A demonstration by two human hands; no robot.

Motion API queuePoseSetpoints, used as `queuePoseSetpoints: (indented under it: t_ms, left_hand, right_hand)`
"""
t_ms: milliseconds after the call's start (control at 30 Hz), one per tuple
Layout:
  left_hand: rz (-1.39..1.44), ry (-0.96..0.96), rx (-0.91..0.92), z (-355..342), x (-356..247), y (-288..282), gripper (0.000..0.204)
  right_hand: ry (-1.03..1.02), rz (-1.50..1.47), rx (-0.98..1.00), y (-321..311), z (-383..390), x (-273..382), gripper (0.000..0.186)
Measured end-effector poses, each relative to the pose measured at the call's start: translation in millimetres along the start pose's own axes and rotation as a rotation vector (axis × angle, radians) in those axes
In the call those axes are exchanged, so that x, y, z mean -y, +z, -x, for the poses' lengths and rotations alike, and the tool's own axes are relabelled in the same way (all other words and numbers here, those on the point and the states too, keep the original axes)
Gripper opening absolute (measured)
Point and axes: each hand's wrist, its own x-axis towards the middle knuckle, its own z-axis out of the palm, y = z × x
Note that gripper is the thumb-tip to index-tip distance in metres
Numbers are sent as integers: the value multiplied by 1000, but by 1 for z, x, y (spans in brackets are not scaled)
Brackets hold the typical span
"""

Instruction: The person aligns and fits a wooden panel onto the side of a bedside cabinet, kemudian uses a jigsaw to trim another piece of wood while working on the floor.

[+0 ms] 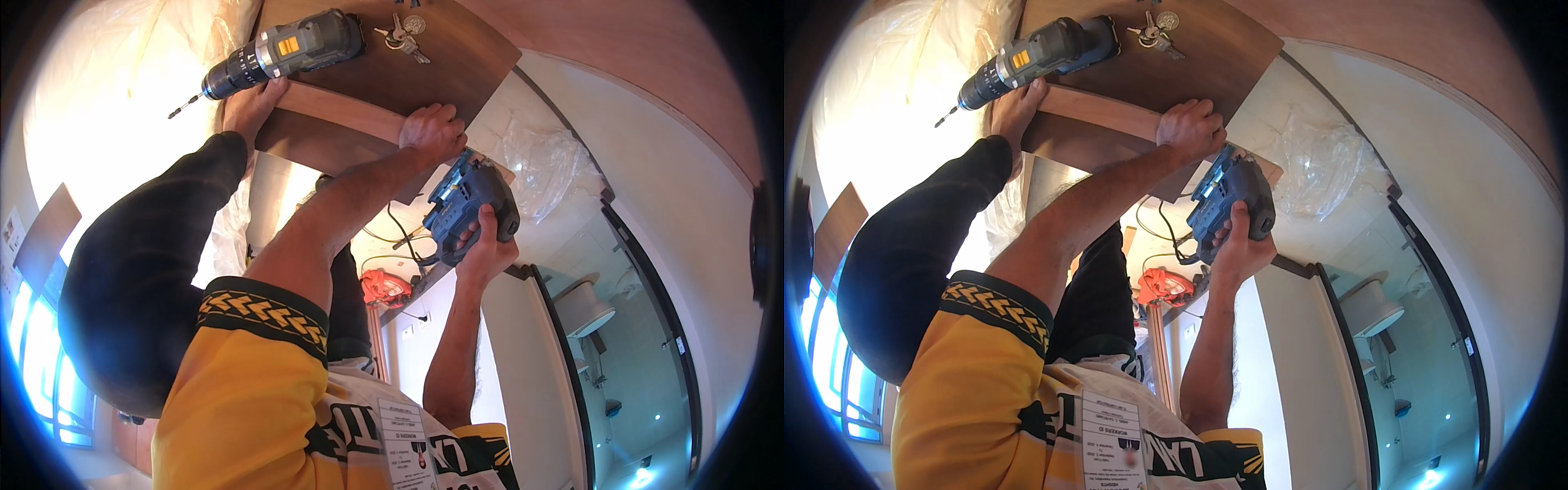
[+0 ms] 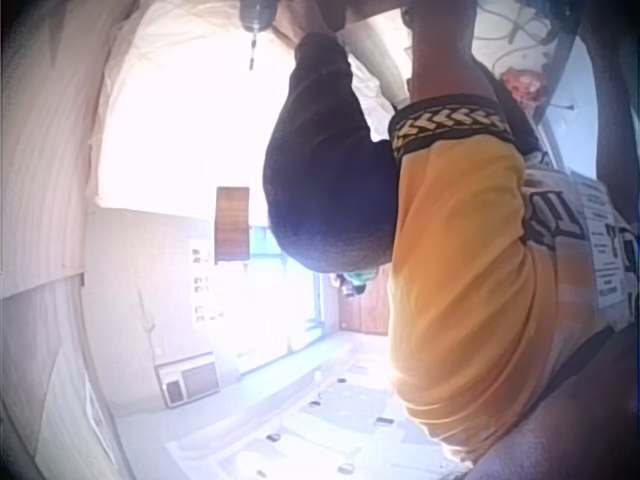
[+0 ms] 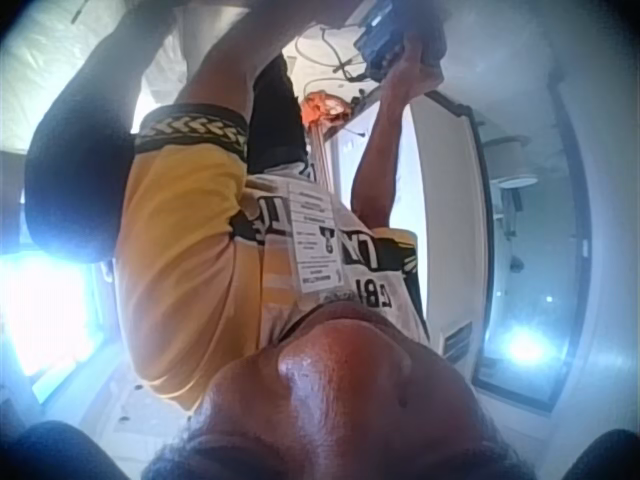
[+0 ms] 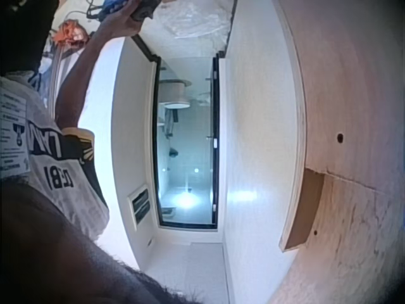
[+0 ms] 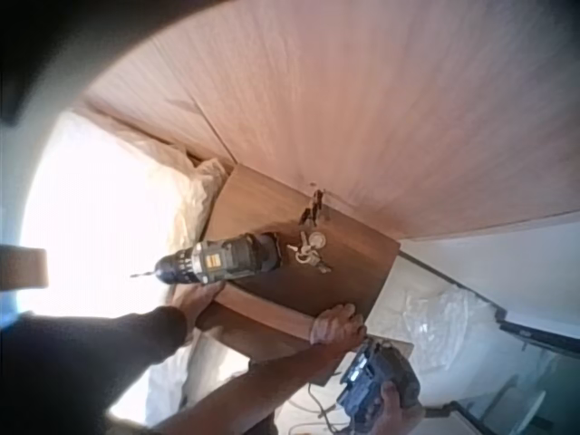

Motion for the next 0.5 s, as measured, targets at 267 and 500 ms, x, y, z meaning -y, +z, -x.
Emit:
queuePoseSetpoints:
  t_ms: [267,500]
  left_hand:
    - [11,0,5,-1,-1,-1,17]
    - [10,12,-11,0,0,0,17]
  right_hand:
    - [12,7,-14,1,0,1,33]
    - [11,9,-7,0,-1,1,35]
